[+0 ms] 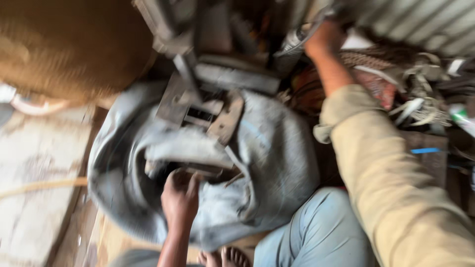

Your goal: The person uses a manual press to flatten a section of a large tire. They then apply a liquid from a bottle to the flattened area and place a small patch onto the tire.

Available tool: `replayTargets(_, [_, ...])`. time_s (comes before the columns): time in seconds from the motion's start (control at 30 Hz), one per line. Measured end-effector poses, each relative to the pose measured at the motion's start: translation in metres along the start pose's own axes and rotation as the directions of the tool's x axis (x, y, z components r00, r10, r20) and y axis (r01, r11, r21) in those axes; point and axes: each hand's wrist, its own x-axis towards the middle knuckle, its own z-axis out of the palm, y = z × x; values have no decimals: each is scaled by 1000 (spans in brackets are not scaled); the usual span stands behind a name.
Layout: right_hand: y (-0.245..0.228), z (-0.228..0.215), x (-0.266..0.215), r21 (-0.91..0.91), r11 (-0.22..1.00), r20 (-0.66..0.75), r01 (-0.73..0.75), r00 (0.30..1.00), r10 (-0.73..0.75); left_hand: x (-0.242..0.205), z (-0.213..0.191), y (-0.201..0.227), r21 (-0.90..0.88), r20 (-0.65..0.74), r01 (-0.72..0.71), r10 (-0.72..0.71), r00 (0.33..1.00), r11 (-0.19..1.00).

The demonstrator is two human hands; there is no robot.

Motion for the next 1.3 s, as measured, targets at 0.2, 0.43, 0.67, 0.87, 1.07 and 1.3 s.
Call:
replayTargets(0.2, [26, -67, -75, 397, 795, -257, 459, 887, -384, 7, 9, -8, 214, 131, -114, 87, 988, 970])
replayTargets(0.43, [-76, -187, -286, 808, 525, -78, 268, 931, -355, 13, 20, -39, 434, 106, -155, 120, 987, 888])
replayTargets(0.67, [-150, -138, -441, 611, 743, 596, 273, 459, -659, 7, 8, -73, 529, 273, -136, -16, 962, 838])
replayTargets(0.87, [-120, -44, -511, -90, 244, 392, 966, 259, -883, 0, 11, -106, 587, 513, -245, -121, 850, 771])
replayTargets(1.07, [-122, 2, -482, 160, 339, 522, 927, 213, -826, -57, 68, -148, 499, 842, -467, -280, 460, 730])
replayTargets(1.3, [-219, -49, -390, 217, 547, 150, 809, 526, -837, -47, 88, -205, 513, 537, -180, -150, 830, 839])
